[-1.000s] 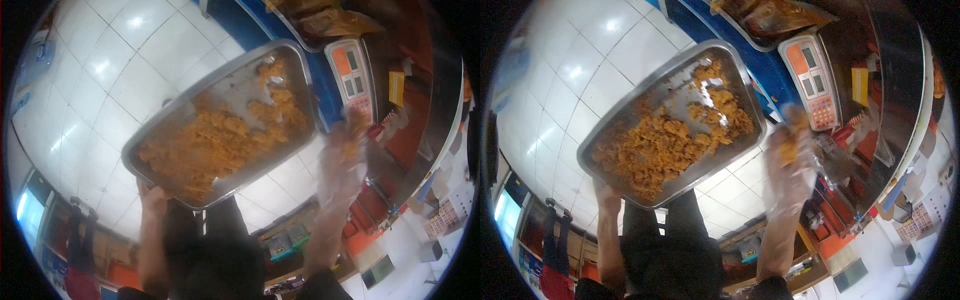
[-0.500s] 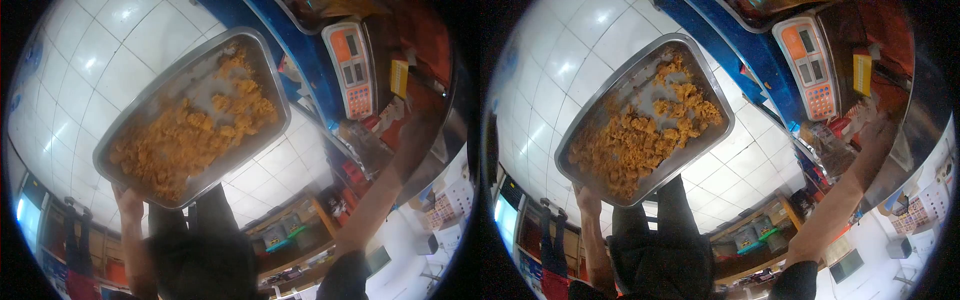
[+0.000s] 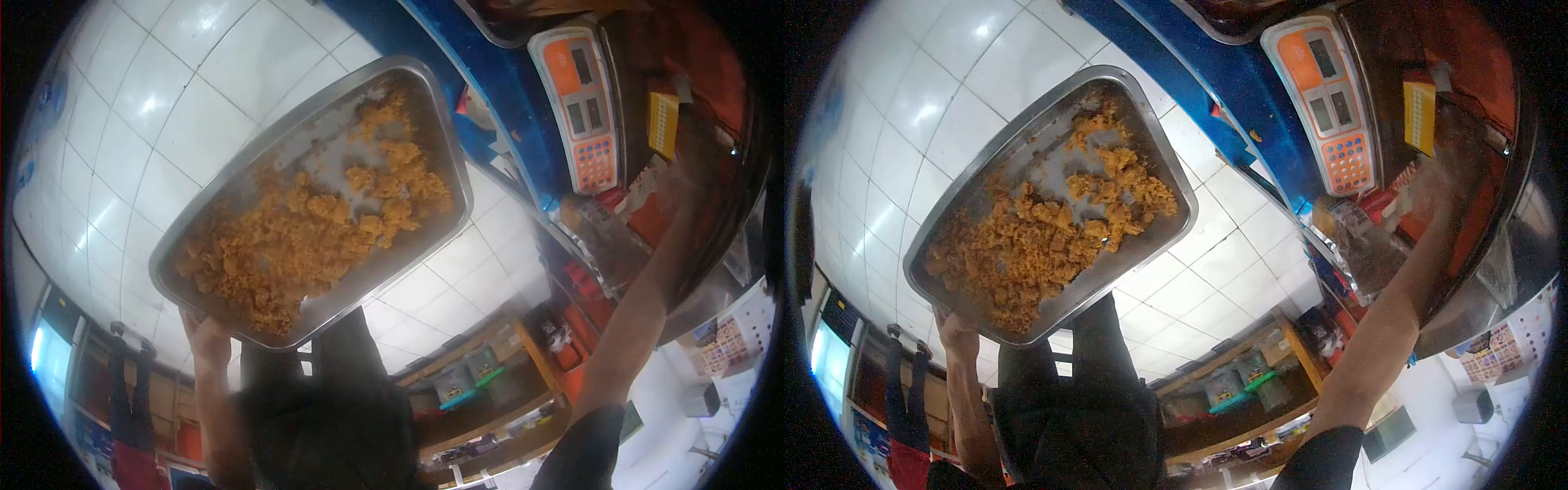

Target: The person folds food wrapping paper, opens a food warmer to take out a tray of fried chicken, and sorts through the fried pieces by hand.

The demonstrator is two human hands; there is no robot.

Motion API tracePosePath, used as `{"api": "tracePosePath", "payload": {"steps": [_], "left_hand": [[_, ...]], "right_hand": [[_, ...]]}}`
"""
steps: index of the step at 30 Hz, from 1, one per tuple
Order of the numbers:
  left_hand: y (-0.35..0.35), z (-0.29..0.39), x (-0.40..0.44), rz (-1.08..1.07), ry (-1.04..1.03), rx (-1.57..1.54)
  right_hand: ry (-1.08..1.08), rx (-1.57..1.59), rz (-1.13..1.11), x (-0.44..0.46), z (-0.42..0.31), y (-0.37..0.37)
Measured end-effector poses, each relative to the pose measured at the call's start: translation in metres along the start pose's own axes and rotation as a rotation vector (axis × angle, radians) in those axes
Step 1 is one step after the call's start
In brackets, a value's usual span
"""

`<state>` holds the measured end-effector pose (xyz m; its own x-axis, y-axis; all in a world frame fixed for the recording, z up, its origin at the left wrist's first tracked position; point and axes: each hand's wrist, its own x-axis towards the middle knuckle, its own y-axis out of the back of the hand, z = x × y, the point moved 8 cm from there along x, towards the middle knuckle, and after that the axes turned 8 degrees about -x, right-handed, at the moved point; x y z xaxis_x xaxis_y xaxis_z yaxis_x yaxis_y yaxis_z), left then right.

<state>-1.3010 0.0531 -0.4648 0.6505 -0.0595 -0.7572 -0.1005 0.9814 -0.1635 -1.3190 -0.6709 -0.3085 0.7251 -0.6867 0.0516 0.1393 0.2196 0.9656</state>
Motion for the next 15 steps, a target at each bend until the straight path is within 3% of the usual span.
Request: {"api": "tracePosePath", "payload": {"steps": [5, 7, 9, 15], "left_hand": [[-0.015, 0.003, -0.002, 0.093, -0.01, -0.029], [-0.008, 0.004, -0.004, 0.263, -0.056, -0.094], [0.005, -0.003, 0.001, 0.072, -0.039, -0.027], [-0.001, 0.003, 0.0, 0.088, -0.089, -0.094]], "right_hand": [[0.015, -0.023, -0.03, 0.003, -0.001, -0.005], [0.019, -0.024, -0.037, 0.007, 0.0, -0.003], [0.029, -0.033, -0.047, 0.01, -0.001, -0.005], [-0.023, -0.013, -0.078, 0.015, 0.004, -0.005]]}}
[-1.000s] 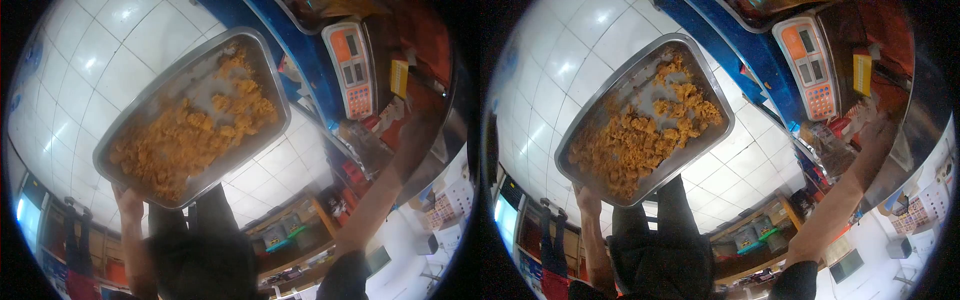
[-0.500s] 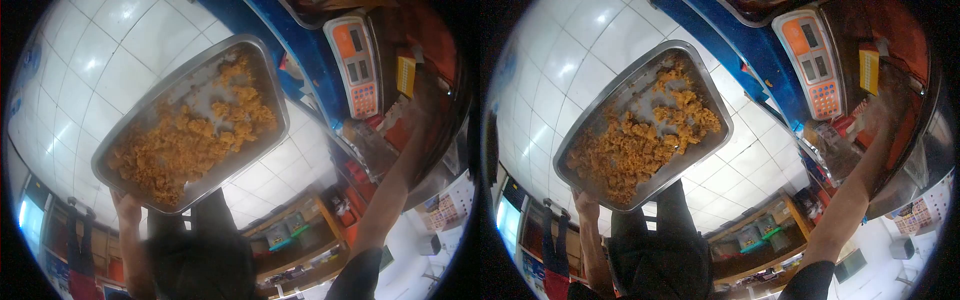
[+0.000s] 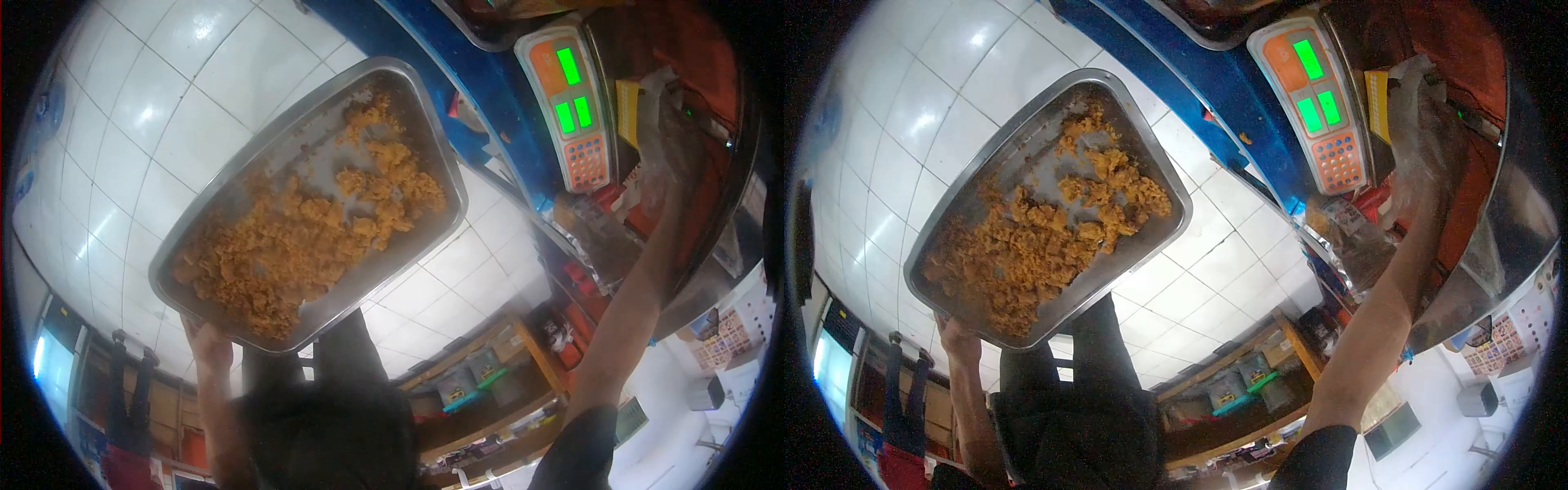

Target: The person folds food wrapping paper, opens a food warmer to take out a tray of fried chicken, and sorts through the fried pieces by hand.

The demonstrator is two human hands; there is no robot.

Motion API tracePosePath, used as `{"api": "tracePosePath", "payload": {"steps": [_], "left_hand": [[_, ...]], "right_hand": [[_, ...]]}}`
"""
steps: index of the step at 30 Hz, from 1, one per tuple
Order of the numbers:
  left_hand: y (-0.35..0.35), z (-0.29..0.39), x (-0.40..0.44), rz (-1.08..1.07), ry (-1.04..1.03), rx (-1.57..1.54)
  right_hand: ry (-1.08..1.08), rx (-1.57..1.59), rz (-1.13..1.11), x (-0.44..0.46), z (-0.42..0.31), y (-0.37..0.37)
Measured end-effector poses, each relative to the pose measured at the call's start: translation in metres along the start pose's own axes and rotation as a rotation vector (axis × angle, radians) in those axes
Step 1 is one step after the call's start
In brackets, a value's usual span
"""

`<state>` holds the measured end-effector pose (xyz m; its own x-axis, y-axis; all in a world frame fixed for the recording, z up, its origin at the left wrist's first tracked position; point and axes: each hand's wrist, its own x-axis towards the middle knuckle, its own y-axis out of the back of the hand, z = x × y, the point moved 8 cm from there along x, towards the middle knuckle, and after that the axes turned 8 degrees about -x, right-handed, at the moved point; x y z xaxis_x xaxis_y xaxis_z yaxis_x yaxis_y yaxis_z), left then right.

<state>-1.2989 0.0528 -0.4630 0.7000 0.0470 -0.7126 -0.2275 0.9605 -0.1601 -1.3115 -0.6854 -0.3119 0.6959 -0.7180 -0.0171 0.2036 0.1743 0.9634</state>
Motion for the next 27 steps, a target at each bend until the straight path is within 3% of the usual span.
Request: {"api": "tracePosePath", "payload": {"steps": [2, 8, 12, 18, 20, 21, 23, 27], "left_hand": [[0.003, 0.0, 0.0, -0.019, 0.015, -0.026], [-0.001, 0.002, -0.002, 0.079, 0.024, -0.016], [0.007, 0.003, -0.002, 0.118, -0.014, -0.022], [0.0, 0.004, 0.0, -0.088, 0.068, 0.023], [0.012, 0.0, -0.003, 0.109, 0.067, 0.037], [0.014, 0.0, -0.001, 0.109, 0.067, 0.035], [0.005, 0.003, 0.003, -0.07, 0.047, 0.009], [-0.013, 0.007, 0.004, -0.105, 0.045, 0.026]], "right_hand": [[-0.173, 0.072, 0.005, -0.023, -0.019, 0.027], [0.125, -0.159, -0.105, 0.003, -0.011, -0.014], [0.112, -0.116, -0.032, -0.009, -0.022, 0.001], [0.102, -0.071, 0.086, -0.033, -0.043, 0.019], [0.098, -0.06, 0.117, -0.041, -0.05, 0.024], [0.097, -0.055, 0.133, -0.044, -0.053, 0.027], [0.096, -0.043, 0.172, -0.053, -0.06, 0.034], [0.099, -0.027, 0.277, -0.081, -0.085, 0.056]]}}
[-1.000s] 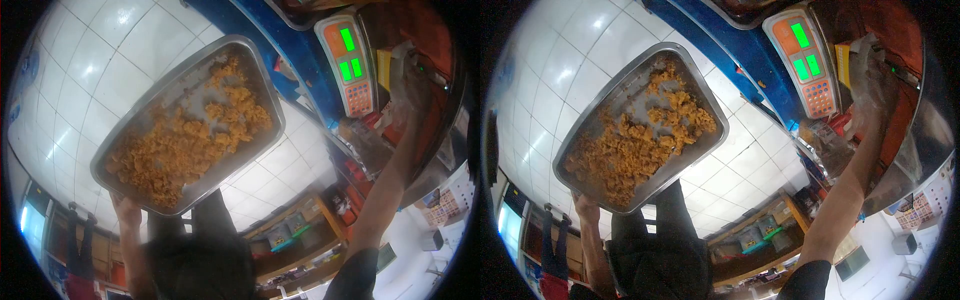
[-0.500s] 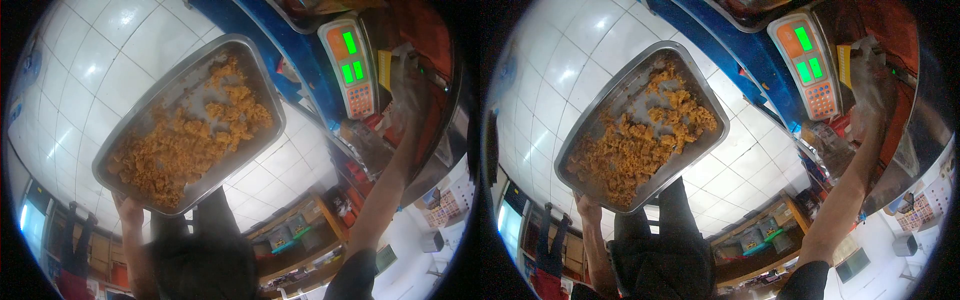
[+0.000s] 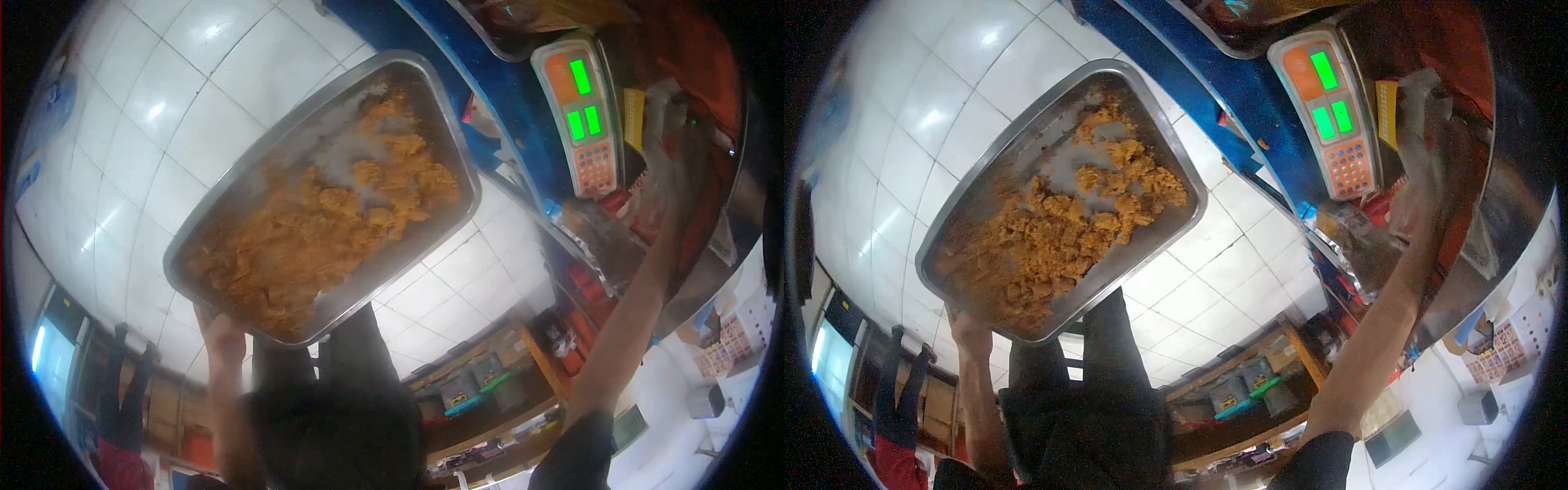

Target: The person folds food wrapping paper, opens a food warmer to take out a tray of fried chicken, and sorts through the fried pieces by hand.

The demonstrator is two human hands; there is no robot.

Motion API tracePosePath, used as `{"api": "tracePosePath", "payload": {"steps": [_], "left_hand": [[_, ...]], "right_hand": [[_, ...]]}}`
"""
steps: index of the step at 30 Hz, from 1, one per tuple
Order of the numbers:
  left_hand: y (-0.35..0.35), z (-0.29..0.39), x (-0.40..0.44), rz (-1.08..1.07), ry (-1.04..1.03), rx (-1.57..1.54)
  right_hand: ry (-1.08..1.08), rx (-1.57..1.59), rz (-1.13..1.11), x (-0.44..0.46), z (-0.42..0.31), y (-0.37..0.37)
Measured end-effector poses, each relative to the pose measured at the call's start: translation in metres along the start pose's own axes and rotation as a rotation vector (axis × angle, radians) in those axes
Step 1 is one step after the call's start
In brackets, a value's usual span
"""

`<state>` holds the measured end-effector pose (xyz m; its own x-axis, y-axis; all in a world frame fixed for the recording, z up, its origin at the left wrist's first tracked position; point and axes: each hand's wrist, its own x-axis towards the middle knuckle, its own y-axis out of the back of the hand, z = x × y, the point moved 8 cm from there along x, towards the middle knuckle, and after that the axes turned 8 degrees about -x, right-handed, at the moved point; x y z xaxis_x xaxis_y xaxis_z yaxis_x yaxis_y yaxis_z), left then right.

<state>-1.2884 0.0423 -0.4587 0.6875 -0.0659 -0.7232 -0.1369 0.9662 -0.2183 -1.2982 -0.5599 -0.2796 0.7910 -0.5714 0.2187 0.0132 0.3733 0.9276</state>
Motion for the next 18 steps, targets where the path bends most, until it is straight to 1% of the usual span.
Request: {"api": "tracePosePath", "payload": {"steps": [3, 5, 6, 7, 9, 10, 11, 12, 13, 14, 16, 18], "left_hand": [[-0.002, 0.001, 0.0, 0.077, 0.0, 0.039], [-0.021, 0.006, 0.0, 0.035, -0.012, -0.098], [-0.021, 0.009, 0.001, -0.01, 0.022, -0.061], [-0.022, 0.01, 0.001, -0.001, 0.021, -0.056], [-0.019, 0.005, -0.002, 0.124, 0.07, -0.049], [-0.021, 0.004, -0.001, 0.125, 0.072, -0.046], [-0.025, 0.006, 0.001, 0.076, 0.054, -0.029], [-0.03, 0.007, 0.002, 0.027, 0.035, -0.012], [-0.029, 0.005, 0.003, 0.028, 0.034, -0.009], [-0.027, 0.001, 0.003, 0.024, 0.029, -0.024], [-0.024, -0.003, 0.002, 0.029, 0.02, -0.033], [-0.026, -0.009, 0.002, 0.032, 0.06, -0.027]], "right_hand": [[0.01, 0.017, 0.114, -0.027, -0.037, 0.036], [0.018, 0.06, 0.155, -0.049, -0.068, 0.055], [0.018, 0.151, 0.114, -0.06, -0.084, 0.058], [0.016, 0.268, 0.045, -0.073, -0.099, 0.055], [0.01, 0.62, -0.166, -0.105, -0.134, 0.045], [-0.02, 0.783, -0.272, -0.122, -0.152, 0.041], [0.095, 0.674, -0.391, -0.13, -0.172, 0.036], [0.191, 0.636, -0.406, -0.137, -0.185, 0.035], [0.287, 0.599, -0.419, -0.143, -0.197, 0.032], [0.287, 0.605, -0.421, -0.145, -0.205, 0.03], [0.272, 0.575, -0.528, -0.15, -0.217, 0.02], [0.27, 0.639, -0.522, -0.156, -0.22, 0.014]]}}
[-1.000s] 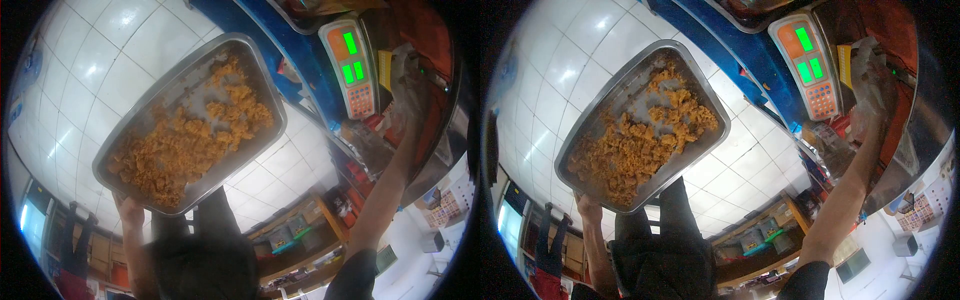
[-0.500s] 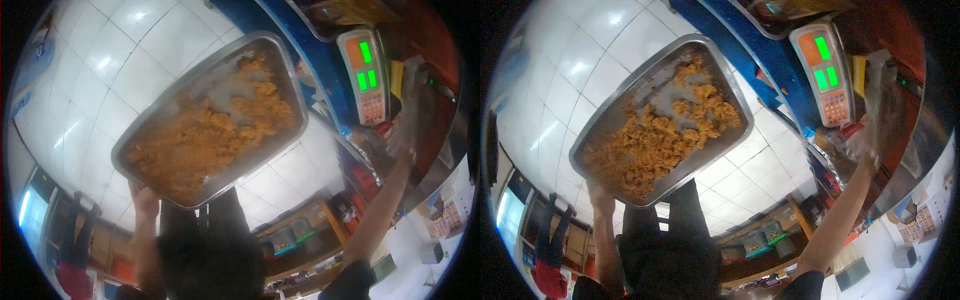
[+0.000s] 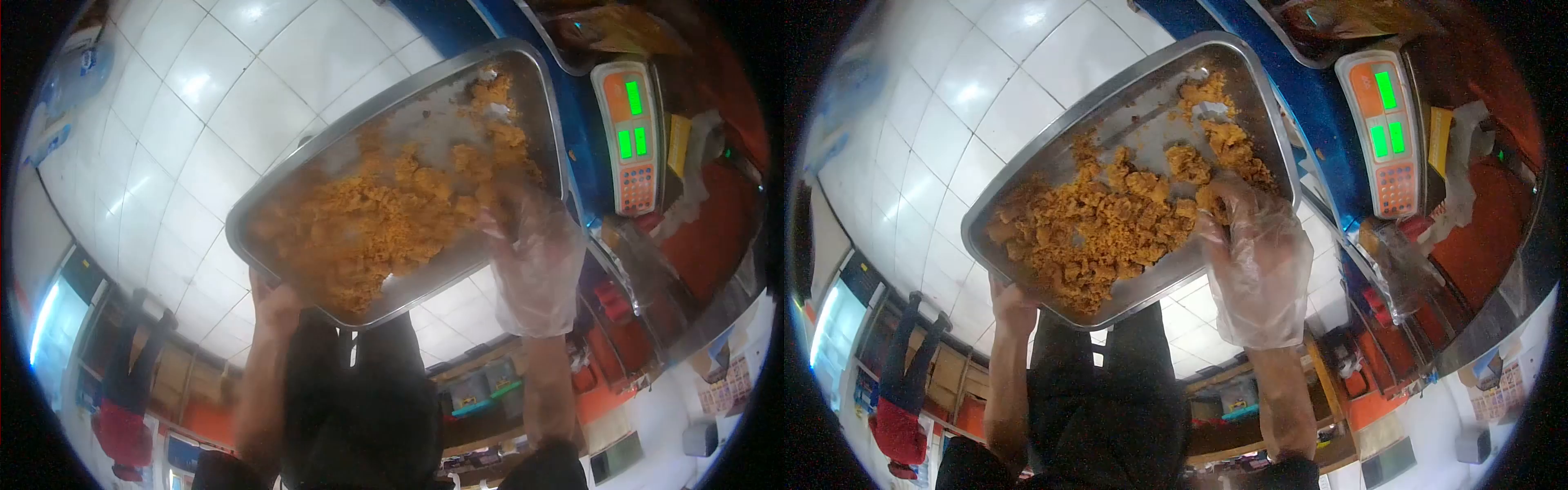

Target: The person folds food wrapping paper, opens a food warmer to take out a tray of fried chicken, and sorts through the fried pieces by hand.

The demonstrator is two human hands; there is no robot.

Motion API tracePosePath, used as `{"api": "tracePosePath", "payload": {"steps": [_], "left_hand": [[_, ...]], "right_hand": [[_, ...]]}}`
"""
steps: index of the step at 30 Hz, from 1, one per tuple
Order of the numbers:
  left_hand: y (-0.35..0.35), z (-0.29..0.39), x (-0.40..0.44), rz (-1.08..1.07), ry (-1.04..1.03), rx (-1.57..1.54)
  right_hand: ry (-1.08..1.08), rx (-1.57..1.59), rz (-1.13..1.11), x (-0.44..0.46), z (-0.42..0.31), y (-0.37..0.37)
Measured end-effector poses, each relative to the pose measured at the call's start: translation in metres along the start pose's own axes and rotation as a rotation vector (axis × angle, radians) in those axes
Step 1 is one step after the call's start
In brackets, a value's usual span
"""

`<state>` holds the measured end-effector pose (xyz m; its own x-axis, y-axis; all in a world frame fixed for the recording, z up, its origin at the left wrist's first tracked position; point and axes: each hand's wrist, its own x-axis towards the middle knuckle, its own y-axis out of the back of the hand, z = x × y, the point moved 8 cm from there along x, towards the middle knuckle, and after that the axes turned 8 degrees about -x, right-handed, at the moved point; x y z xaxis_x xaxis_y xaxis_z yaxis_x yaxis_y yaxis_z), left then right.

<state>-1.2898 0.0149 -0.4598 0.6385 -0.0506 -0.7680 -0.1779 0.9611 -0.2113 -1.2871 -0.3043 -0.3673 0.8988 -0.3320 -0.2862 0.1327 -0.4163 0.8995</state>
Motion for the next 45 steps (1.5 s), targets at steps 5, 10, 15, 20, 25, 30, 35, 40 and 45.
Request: {"api": "tracePosePath", "payload": {"steps": [5, 10, 15, 20, 25, 30, 35, 40, 45], "left_hand": [[-0.01, 0.005, 0.004, -0.06, 0.058, 0.078], [-0.008, -0.005, 0.001, -0.015, 0.166, 0.051], [-0.018, 0.005, 0.003, -0.051, 0.051, 0.037], [-0.006, 0.0, 0.001, -0.021, 0.135, 0.067], [-0.02, 0.009, 0.004, -0.054, 0.001, -0.001], [-0.012, -0.001, 0.0, -0.054, 0.141, 0.11], [-0.024, 0.001, 0.001, -0.071, 0.073, 0.053], [-0.024, 0.0, -0.001, -0.064, 0.084, -0.015], [-0.029, -0.004, 0.002, -0.129, 0.05, -0.002]], "right_hand": [[-0.196, 0.375, -0.169, -0.005, 0.004, -0.011], [-0.557, 1.311, -0.187, -0.02, 0.023, -0.041], [-0.696, 1.491, -0.209, -0.024, 0.019, -0.049], [-0.718, 1.497, -0.187, -0.024, 0.019, -0.049], [-0.576, 1.23, -0.128, -0.022, 0.021, -0.035], [-0.48, 1.134, -0.133, -0.027, 0.028, -0.045], [-0.471, 1.243, -0.227, -0.026, 0.014, -0.04], [-0.553, 1.086, -0.27, -0.032, -0.011, -0.035], [-0.781, 1.279, -0.051, -0.041, 0.03, -0.028]]}}
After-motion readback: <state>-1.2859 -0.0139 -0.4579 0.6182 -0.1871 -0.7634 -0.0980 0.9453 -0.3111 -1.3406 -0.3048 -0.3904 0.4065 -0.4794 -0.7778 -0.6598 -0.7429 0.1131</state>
